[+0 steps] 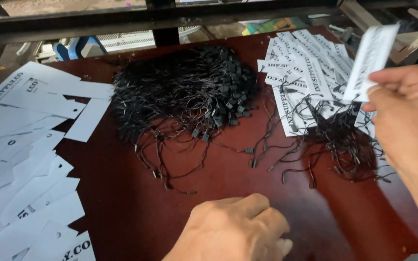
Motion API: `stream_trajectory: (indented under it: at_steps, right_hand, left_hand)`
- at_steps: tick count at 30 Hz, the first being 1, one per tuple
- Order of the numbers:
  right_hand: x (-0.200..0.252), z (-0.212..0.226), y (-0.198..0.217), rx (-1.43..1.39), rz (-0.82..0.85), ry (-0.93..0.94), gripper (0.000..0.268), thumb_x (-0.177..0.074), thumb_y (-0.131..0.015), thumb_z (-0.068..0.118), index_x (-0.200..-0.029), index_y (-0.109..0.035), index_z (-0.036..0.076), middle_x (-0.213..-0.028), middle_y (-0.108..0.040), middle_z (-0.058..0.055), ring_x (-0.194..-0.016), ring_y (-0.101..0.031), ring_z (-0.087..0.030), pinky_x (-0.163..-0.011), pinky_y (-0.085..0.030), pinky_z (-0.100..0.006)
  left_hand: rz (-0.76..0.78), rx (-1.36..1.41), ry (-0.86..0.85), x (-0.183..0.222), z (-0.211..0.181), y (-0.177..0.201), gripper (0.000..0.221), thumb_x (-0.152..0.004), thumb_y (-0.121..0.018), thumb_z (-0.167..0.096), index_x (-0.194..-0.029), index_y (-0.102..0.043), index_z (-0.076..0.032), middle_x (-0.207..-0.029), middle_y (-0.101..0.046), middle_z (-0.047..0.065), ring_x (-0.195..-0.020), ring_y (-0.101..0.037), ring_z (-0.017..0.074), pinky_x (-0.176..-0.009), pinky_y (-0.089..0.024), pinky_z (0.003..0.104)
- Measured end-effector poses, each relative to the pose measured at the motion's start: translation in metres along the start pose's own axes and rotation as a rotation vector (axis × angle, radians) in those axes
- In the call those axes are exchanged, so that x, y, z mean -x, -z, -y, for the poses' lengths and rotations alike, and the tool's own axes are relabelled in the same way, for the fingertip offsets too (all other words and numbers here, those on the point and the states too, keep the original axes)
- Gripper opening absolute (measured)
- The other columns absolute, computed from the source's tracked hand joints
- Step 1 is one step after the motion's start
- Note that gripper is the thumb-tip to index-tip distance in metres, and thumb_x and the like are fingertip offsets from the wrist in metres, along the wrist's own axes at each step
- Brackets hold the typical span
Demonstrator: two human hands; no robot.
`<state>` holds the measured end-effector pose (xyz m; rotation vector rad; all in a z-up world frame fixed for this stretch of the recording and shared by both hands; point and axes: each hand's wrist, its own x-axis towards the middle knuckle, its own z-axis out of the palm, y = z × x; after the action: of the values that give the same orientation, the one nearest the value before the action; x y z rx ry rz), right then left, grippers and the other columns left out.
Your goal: Attaching paper tags to plastic string fasteners by hand.
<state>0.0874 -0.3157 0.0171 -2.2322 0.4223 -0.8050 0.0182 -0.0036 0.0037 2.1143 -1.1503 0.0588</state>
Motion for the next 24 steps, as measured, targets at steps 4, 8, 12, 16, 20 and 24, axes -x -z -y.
stream_trajectory:
  at_steps: [4, 8, 12, 16, 20, 24]
  right_hand:
    - [0.004, -0.005, 0.009, 0.246, -0.007, 0.109, 0.021, -0.105, -0.067, 0.008, -0.125, -0.072, 0.007, -0.126, -0.062, -0.012, -0.093, -0.06, -0.022, -0.074, -0.047, -0.034]
    - [0.025, 0.022, 0.003, 0.184, -0.012, 0.146, 0.02, -0.11, -0.063, 0.004, -0.13, -0.065, 0.0, -0.119, -0.066, -0.014, -0.076, -0.057, -0.02, -0.068, -0.045, -0.034]
    - [0.065, 0.071, -0.017, 0.096, 0.134, 0.293, 0.021, -0.1, -0.066, 0.001, -0.119, -0.073, 0.005, -0.094, -0.071, -0.006, -0.069, -0.058, -0.015, -0.066, -0.047, -0.03]
    - [0.089, 0.107, -0.039, 0.122, 0.403, 0.457, 0.02, -0.093, -0.065, 0.006, -0.108, -0.078, 0.003, -0.09, -0.071, -0.005, -0.057, -0.058, -0.013, -0.05, -0.045, -0.028]
    - [0.088, 0.091, -0.059, 0.259, 0.408, 0.411, 0.028, -0.086, -0.065, 0.014, -0.112, -0.077, 0.014, -0.096, -0.071, -0.001, -0.08, -0.071, -0.018, -0.08, -0.052, -0.033]
    - [0.09, 0.088, -0.06, 0.357, 0.373, 0.579, 0.029, -0.093, -0.062, 0.014, -0.12, -0.073, 0.013, -0.102, -0.068, 0.0, -0.09, -0.071, -0.016, -0.073, -0.056, -0.039]
  left_hand:
    - [-0.272, 0.181, -0.024, -0.005, 0.009, 0.016, 0.021, -0.103, -0.054, -0.022, -0.102, -0.071, -0.01, -0.093, -0.07, 0.005, -0.078, -0.073, 0.0217, -0.075, -0.057, 0.032]
    - [-0.476, 0.165, 0.297, -0.006, 0.023, 0.031, 0.012, -0.091, -0.066, -0.022, -0.1, -0.075, -0.019, -0.083, -0.076, -0.003, -0.072, -0.074, 0.0106, -0.07, -0.059, 0.024]
    - [-0.535, -0.103, 0.591, -0.008, 0.044, 0.05, 0.015, -0.088, -0.062, -0.019, -0.098, -0.074, -0.02, -0.092, -0.077, -0.006, -0.077, -0.072, 0.0168, -0.07, -0.054, 0.034]
    - [-0.454, -0.126, 0.79, -0.007, 0.051, 0.057, 0.018, -0.085, -0.062, -0.024, -0.095, -0.076, -0.021, -0.094, -0.078, -0.007, -0.084, -0.072, 0.0174, -0.077, -0.053, 0.035]
    - [-0.365, -0.128, 0.837, -0.005, 0.051, 0.054, 0.019, -0.088, -0.058, -0.03, -0.094, -0.074, -0.024, -0.099, -0.079, -0.009, -0.091, -0.072, 0.022, -0.076, -0.053, 0.041]
    - [-0.421, -0.347, 0.302, 0.001, 0.048, 0.042, 0.011, -0.09, -0.063, -0.024, -0.083, -0.071, -0.02, -0.077, -0.065, -0.001, -0.067, -0.065, 0.0258, -0.052, -0.049, 0.044]
